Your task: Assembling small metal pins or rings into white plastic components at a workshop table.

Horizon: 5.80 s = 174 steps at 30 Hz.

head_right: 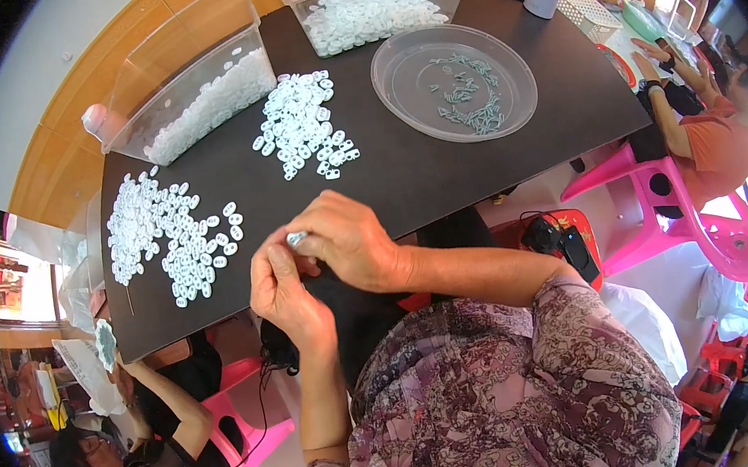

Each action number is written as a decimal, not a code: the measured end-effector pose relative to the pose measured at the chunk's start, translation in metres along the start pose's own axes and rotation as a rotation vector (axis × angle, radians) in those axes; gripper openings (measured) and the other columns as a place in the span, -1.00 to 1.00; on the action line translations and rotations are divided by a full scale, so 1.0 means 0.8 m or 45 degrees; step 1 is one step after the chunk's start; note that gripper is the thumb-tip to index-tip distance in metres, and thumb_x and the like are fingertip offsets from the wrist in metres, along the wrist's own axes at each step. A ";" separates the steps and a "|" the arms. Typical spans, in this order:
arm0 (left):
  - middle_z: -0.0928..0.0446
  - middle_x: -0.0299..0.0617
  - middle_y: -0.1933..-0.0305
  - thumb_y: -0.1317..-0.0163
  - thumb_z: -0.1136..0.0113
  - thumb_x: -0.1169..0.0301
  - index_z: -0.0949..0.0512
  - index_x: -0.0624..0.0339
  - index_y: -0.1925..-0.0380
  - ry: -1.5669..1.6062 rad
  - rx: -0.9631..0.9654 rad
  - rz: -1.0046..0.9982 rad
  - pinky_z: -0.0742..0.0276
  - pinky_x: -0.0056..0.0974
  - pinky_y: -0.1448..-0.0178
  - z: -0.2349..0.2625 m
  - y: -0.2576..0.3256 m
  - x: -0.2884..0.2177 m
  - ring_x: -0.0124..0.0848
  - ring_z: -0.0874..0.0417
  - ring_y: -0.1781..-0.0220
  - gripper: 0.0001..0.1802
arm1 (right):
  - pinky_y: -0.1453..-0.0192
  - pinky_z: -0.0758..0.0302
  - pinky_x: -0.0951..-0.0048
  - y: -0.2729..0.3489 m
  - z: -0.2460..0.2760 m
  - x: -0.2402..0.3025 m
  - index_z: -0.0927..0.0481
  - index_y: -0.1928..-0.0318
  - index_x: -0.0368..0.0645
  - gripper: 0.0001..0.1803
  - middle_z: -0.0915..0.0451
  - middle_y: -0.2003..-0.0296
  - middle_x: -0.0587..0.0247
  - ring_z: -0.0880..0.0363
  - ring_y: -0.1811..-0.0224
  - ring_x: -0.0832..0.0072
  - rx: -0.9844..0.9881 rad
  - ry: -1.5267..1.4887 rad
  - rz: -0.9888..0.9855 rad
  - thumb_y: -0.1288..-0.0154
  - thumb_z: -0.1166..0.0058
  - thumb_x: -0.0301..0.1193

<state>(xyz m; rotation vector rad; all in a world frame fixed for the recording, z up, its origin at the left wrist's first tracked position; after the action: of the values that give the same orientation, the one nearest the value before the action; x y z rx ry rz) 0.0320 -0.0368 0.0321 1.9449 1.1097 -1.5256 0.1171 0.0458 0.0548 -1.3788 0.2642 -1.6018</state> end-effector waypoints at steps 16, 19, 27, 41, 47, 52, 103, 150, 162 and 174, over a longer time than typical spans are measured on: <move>-0.41 -0.11 0.47 0.05 -0.25 0.48 -0.50 0.19 0.53 -1.543 0.301 -0.734 -0.38 -0.10 0.27 -0.051 -0.112 0.038 -0.14 -0.48 0.33 -0.89 | 0.19 -0.42 0.40 -0.211 0.178 -0.077 -0.60 0.28 -0.20 -0.82 -0.56 0.37 0.14 -0.53 0.28 0.33 -0.252 0.657 -0.020 -0.06 -0.11 -0.46; -0.44 -0.12 0.45 0.04 -0.23 0.50 -0.50 0.21 0.52 -1.510 0.340 -0.689 -0.38 -0.11 0.26 -0.054 -0.114 0.032 -0.14 -0.48 0.32 -0.91 | 0.27 -0.43 0.18 -0.266 0.210 -0.123 -0.61 0.44 -0.18 -0.85 -0.57 0.51 -0.01 -0.54 0.43 0.06 -0.359 0.794 0.123 0.04 -0.06 -0.40; -0.47 -0.13 0.42 0.07 -0.24 0.55 -0.50 0.22 0.29 -1.370 0.459 -0.751 -0.41 -0.19 0.23 -0.049 -0.125 0.038 -0.21 -0.51 0.35 -0.73 | 0.27 -0.42 0.09 -0.283 0.215 -0.205 -0.58 0.50 -0.16 -0.89 -0.53 0.55 -0.03 -0.54 0.41 0.06 -0.205 1.399 0.173 0.09 -0.05 -0.43; -0.45 -0.17 0.47 0.01 -0.21 0.56 -0.55 0.27 0.44 -1.215 0.498 -0.627 -0.37 -0.32 0.36 -0.035 -0.087 0.020 -0.34 -0.47 0.47 -0.91 | 0.33 -0.43 0.09 -0.063 0.234 -0.184 -0.62 0.55 -0.09 -0.92 -0.57 0.55 0.03 -0.54 0.40 0.05 0.460 0.964 -0.143 0.14 -0.07 -0.49; -0.43 -0.27 0.48 -0.04 -0.23 0.54 -0.56 0.31 0.43 -1.035 0.464 -0.564 -0.35 -0.43 0.34 -0.028 -0.073 0.022 -0.49 -0.42 0.46 -0.92 | 0.34 -0.44 0.08 -0.066 0.237 -0.186 -0.64 0.52 -0.09 -0.89 -0.58 0.53 0.04 -0.55 0.40 0.04 0.379 1.069 -0.092 0.13 -0.07 -0.50; -0.44 -0.28 0.46 -0.06 -0.24 0.53 -0.56 0.31 0.43 -0.916 0.454 -0.444 -0.37 -0.43 0.31 -0.020 -0.074 0.025 -0.50 -0.42 0.43 -0.92 | 0.21 -0.38 0.16 -0.059 0.244 -0.193 -0.62 0.44 -0.08 -0.91 -0.53 0.45 0.14 -0.47 0.28 0.14 0.496 0.957 -0.303 0.00 -0.06 -0.43; -0.55 -0.13 0.43 -0.16 -0.18 0.58 -0.50 0.38 0.34 0.371 0.260 0.460 -0.41 -0.44 0.43 -0.009 0.002 0.012 -0.45 -0.52 0.49 -0.91 | 0.31 -0.43 0.65 -0.010 0.042 -0.021 -0.52 0.28 -0.28 -0.87 -0.53 0.41 0.36 -0.46 0.38 0.73 0.528 -0.470 -0.666 -0.15 -0.15 -0.55; -0.50 -0.24 0.46 -0.12 -0.21 0.59 -0.53 0.40 0.29 0.249 0.082 0.288 -0.45 -0.46 0.43 0.017 0.018 0.012 -0.51 -0.49 0.49 -0.85 | 0.34 -0.38 0.62 0.013 0.012 -0.002 -0.58 0.32 -0.24 -0.92 -0.49 0.40 0.35 -0.45 0.40 0.69 0.337 -0.325 -0.539 -0.12 -0.12 -0.58; -0.48 -0.25 0.51 -0.20 -0.15 0.51 -0.46 0.32 0.40 0.138 0.060 0.173 -0.30 -0.50 0.49 0.012 0.027 0.024 -0.56 -0.40 0.55 -0.90 | 0.35 -0.41 0.50 0.029 -0.003 -0.011 -0.51 0.40 -0.28 -0.98 -0.46 0.43 0.24 -0.47 0.41 0.53 0.302 -0.202 -0.452 -0.12 -0.06 -0.58; -0.48 -0.27 0.47 -0.20 -0.18 0.45 -0.46 0.29 0.36 0.243 0.063 0.162 -0.37 -0.51 0.44 0.011 0.015 0.028 -0.58 -0.43 0.51 -0.86 | 0.29 -0.41 0.36 0.002 0.009 -0.005 -0.52 0.43 -0.21 -0.96 -0.48 0.47 0.26 -0.46 0.36 0.33 0.358 0.017 -0.094 -0.10 -0.07 -0.51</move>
<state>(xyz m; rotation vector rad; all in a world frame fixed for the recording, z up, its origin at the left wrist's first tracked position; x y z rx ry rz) 0.0381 -0.0430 0.0067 2.1876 1.0098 -1.3348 0.1234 0.0508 0.0534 -1.1729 -0.0062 -1.6391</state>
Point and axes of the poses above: each hand's wrist, its own y-axis away from the middle knuckle, its own z-axis out of the back of the hand, x = y × z, the point moved 4 cm from there along -y, towards the middle knuckle
